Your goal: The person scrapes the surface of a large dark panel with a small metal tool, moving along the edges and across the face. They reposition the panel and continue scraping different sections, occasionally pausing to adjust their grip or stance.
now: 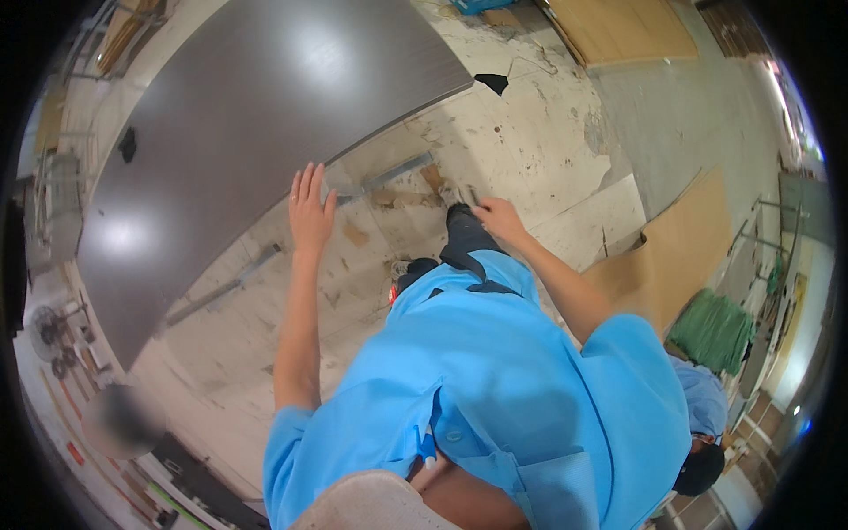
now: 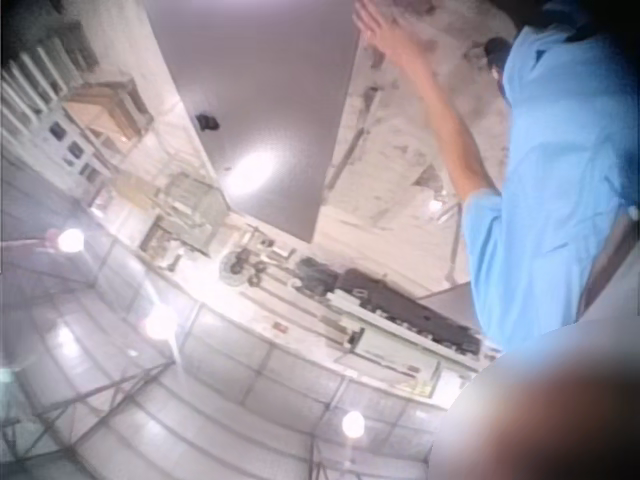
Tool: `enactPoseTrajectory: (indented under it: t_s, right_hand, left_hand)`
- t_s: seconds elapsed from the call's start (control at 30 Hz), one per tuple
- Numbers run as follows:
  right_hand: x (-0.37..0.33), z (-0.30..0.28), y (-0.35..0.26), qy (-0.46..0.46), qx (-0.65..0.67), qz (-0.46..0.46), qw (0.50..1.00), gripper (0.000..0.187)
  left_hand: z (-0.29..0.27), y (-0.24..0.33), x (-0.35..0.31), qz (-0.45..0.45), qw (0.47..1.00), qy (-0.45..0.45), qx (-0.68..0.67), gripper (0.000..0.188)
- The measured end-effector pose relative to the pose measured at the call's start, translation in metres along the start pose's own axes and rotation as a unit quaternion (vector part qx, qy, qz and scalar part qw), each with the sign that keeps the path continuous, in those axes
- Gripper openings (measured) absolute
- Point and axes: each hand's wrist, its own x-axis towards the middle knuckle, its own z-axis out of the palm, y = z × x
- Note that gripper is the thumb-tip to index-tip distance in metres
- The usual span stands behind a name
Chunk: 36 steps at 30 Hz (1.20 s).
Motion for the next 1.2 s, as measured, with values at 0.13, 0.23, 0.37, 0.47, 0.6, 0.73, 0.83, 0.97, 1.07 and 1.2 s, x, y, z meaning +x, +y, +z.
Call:
enactPoseTrajectory:
  t_s: [0.13, 0.23, 0.37, 0.47, 0.6, 0.73, 0.83, 0.97, 1.07, 1.2]
  right_hand:
    - [-0.007, -0.017, 0.078, 0.131, 0.136, 0.158, 0.969, 0.034]
    - [-0.002, -0.034, 0.126, 0.164, 0.239, 0.295, 0.911, 0.03]
    - [0.042, -0.087, 0.163, 0.14, 0.218, 0.276, 0.925, 0.029]
    - [0.111, -0.152, 0.165, 0.144, 0.19, 0.236, 0.942, 0.029]
    - [0.229, -0.239, 0.124, 0.176, 0.11, 0.145, 0.968, 0.031]
    - [0.302, -0.296, 0.05, 0.226, 0.176, 0.067, 0.956, 0.031]
    - [0.321, -0.297, -0.003, 0.233, 0.237, 0.025, 0.943, 0.03]
    - [0.329, -0.261, -0.045, 0.162, 0.215, -0.011, 0.963, 0.026]
    - [0.344, -0.228, -0.068, 0.111, 0.223, -0.005, 0.969, 0.025]
    - [0.435, -0.224, -0.101, 0.077, 0.167, -0.084, 0.979, 0.024]
  left_hand:
    - [0.035, 0.003, 0.091, 0.1, 0.983, -0.081, 0.127, 0.057]
    - [0.065, 0.023, 0.134, 0.143, 0.97, -0.128, 0.148, 0.056]
    - [0.096, 0.064, 0.179, 0.18, 0.963, -0.159, 0.124, 0.056]
    - [0.118, 0.113, 0.201, 0.195, 0.959, -0.175, 0.104, 0.058]
    - [0.154, 0.175, 0.245, 0.209, 0.966, -0.135, 0.077, 0.059]
    - [0.176, 0.201, 0.276, 0.211, 0.967, -0.141, 0.017, 0.058]
    - [0.184, 0.201, 0.292, 0.178, 0.971, -0.159, -0.025, 0.057]
    - [0.195, 0.188, 0.335, 0.136, 0.981, -0.137, 0.031, 0.057]
    - [0.197, 0.172, 0.373, 0.082, 0.991, -0.102, 0.015, 0.057]
    - [0.197, 0.145, 0.449, 0.005, 0.999, -0.014, 0.036, 0.06]
